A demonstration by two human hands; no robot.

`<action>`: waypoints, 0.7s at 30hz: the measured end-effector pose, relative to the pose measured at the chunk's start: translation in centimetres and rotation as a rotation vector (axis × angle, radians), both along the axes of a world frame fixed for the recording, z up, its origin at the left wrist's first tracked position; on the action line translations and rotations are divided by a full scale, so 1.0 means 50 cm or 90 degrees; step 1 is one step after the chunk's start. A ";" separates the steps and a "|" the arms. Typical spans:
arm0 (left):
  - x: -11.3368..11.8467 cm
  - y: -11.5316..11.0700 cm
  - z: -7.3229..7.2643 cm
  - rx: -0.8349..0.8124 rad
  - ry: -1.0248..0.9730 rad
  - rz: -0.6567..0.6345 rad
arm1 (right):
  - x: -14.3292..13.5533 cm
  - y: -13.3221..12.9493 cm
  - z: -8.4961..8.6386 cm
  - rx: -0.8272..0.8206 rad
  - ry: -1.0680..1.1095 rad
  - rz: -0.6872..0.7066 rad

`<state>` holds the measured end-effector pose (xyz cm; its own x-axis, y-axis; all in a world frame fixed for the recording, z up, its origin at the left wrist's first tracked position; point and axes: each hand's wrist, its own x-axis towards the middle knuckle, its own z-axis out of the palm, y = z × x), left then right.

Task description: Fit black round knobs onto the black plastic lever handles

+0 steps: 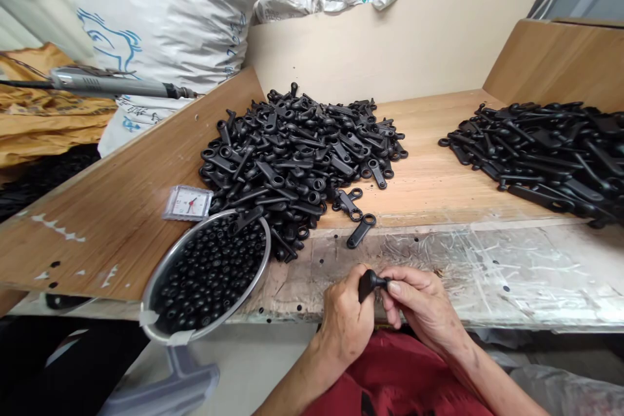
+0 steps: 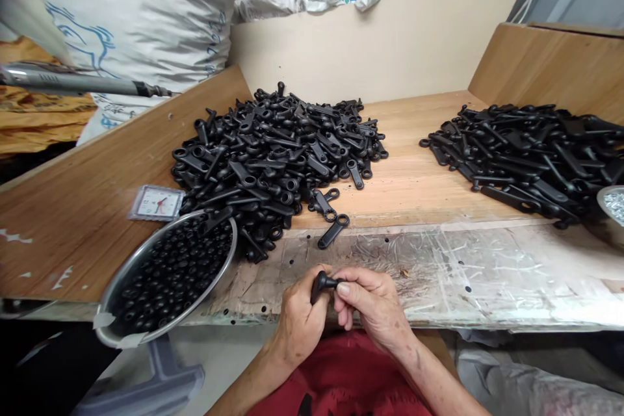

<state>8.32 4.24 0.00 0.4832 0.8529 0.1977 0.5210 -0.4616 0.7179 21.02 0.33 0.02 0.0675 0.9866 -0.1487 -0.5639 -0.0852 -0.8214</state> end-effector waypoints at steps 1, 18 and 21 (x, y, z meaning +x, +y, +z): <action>-0.001 0.000 -0.001 0.032 0.030 0.000 | 0.001 -0.001 -0.001 -0.005 0.005 -0.003; 0.053 0.045 -0.016 0.089 0.382 -0.044 | 0.113 0.033 0.016 0.009 -0.690 0.015; 0.073 0.047 -0.023 0.124 0.421 -0.106 | 0.105 0.050 0.026 0.065 -0.776 -0.049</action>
